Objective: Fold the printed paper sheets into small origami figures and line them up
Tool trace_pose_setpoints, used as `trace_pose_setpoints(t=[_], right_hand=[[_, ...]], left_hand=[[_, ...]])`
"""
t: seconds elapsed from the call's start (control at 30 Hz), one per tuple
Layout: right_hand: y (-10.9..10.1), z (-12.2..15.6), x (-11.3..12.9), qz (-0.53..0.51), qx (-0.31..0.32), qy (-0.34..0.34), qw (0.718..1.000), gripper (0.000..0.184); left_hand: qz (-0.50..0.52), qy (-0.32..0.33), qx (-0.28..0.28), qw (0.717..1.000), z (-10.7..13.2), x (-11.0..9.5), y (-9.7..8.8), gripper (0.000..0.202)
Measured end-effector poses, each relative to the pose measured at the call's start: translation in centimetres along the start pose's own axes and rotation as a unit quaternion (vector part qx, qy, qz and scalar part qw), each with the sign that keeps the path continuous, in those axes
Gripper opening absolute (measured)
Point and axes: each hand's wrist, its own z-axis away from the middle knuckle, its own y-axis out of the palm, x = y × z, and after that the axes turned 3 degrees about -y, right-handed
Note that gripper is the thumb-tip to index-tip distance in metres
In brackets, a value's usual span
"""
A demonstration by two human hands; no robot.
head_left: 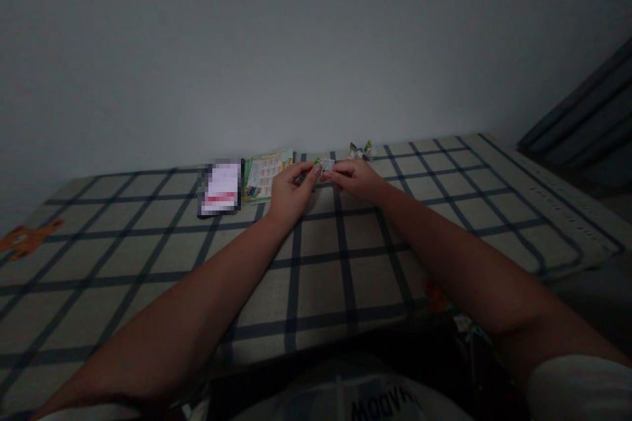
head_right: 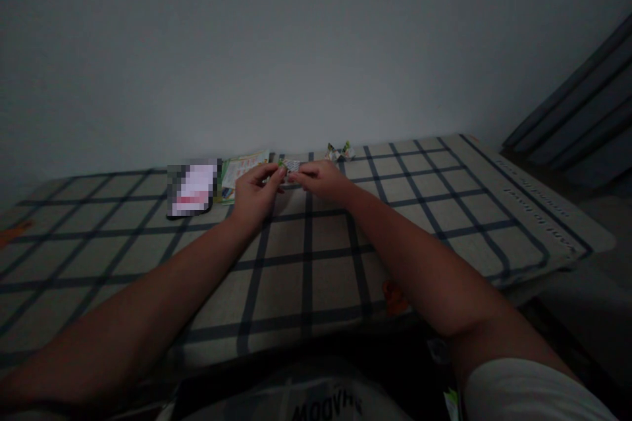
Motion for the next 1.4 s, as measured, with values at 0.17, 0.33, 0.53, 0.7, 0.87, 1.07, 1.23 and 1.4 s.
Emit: trace_pose_setpoints(t=[0.17,0.33,0.53,0.7,0.87,1.07,1.23,1.4], right_hand=[[0.1,-0.1,-0.8,0.009,-0.020,0.006,1.000,0.041],[-0.2,-0.2,-1.0,-0.007,-0.096,-0.003,0.995,0.039],[-0.4,-0.3,-1.3,0.009,-0.107,-0.061,0.992,0.029],[-0.3,-0.5,-1.3,-0.026,-0.142,-0.062,0.988,0.031],[-0.1,-0.5,-0.8,-0.116,-0.181,0.027,0.976,0.034],[0.1,-0.8,-1.1,-0.225,-0.235,0.099,0.940,0.040],[0.3,-1.1,-1.5,-0.286,-0.238,0.104,0.922,0.039],[1.1,-1.5,-1.6,-0.307,-0.250,0.123,0.910,0.039]], left_hand=[[-0.026,0.016,-0.023,0.999,-0.3,0.1,-0.1,0.019],[-0.083,0.101,0.022,0.991,-0.4,0.0,-0.2,0.014],[-0.089,0.107,0.044,0.989,-0.3,-0.1,-0.1,0.013],[-0.060,0.093,0.022,0.994,-0.2,-0.2,-0.1,0.015],[-0.024,0.051,-0.025,0.998,-0.2,-0.5,-0.2,0.016],[0.087,-0.057,-0.056,0.993,-0.4,-0.1,0.1,0.028],[0.176,-0.086,-0.037,0.980,-0.6,0.5,0.8,0.033],[0.218,-0.084,-0.051,0.971,-0.7,0.7,1.0,0.031]])
